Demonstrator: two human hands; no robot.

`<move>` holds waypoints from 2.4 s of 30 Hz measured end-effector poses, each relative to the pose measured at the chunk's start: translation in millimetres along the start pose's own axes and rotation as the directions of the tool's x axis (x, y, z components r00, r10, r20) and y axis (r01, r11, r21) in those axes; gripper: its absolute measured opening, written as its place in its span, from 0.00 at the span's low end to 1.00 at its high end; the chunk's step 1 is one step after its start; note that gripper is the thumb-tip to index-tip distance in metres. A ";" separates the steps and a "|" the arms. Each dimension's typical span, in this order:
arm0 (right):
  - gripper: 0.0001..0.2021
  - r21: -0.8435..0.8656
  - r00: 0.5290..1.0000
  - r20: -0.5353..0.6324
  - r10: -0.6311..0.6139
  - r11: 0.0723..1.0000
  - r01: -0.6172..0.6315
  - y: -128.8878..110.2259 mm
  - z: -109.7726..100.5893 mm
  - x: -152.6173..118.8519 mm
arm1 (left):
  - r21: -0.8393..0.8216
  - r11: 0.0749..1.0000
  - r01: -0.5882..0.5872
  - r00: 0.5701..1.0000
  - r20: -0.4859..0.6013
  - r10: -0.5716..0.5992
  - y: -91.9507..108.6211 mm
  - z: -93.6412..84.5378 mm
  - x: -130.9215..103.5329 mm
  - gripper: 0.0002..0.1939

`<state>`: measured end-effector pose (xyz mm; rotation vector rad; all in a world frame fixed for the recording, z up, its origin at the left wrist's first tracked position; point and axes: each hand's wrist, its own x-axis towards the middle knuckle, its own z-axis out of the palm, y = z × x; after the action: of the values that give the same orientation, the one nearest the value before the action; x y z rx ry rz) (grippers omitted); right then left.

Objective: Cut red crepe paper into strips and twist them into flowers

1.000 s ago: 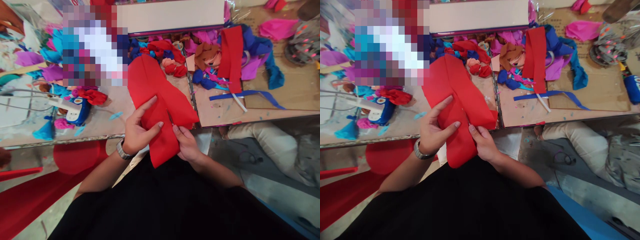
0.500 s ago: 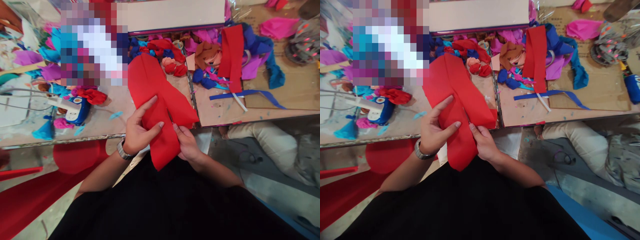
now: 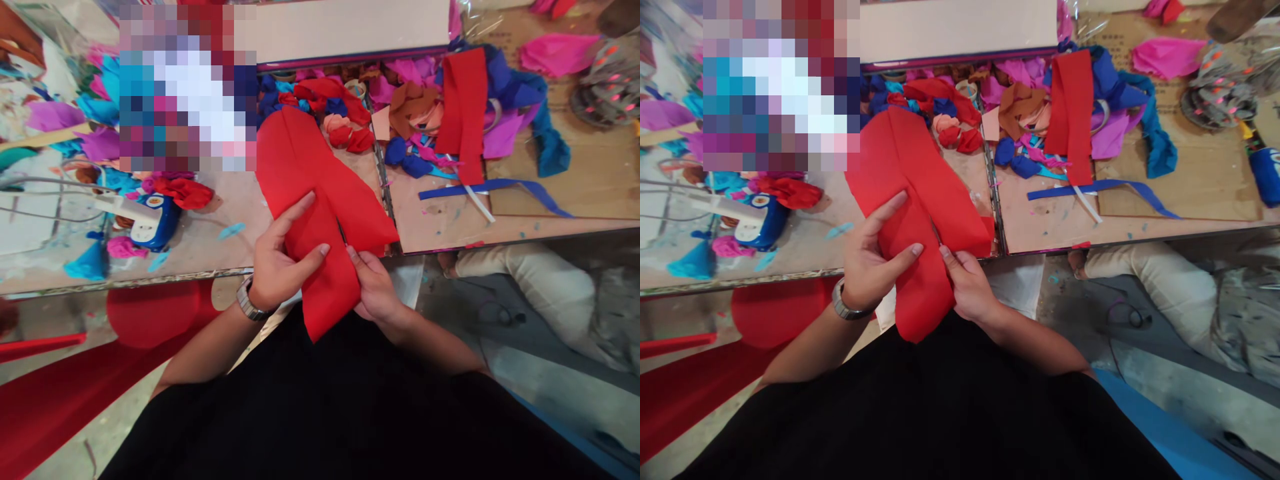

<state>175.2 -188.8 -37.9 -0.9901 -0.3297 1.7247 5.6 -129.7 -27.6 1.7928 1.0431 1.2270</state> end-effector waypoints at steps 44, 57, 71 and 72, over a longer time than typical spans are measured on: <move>0.28 -0.074 1.000 -0.003 0.025 0.997 -0.025 -10.7 3.2 0.7 | -0.074 0.995 0.069 0.997 0.039 -0.066 3.4 -0.4 -8.1 0.44; 0.23 -0.185 0.941 0.258 0.219 0.967 -0.174 -14.4 -35.6 -23.5 | -0.077 0.993 0.092 0.993 -0.061 -0.097 -10.6 -14.8 -4.6 0.33; 0.20 -0.503 0.903 0.429 0.033 0.838 0.209 -87.9 -50.9 -32.1 | -0.282 0.939 0.196 0.977 -0.022 -0.210 -23.1 -26.8 1.7 0.38; 0.19 -0.499 0.919 0.395 -0.017 0.836 0.230 -89.6 -47.6 -23.5 | -0.292 0.933 0.209 0.977 0.017 -0.214 -20.5 -27.7 0.5 0.41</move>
<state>271.8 -186.1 1.0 -0.9879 -1.1624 1.7282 -25.1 -117.5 -37.4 1.4088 0.9774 1.1930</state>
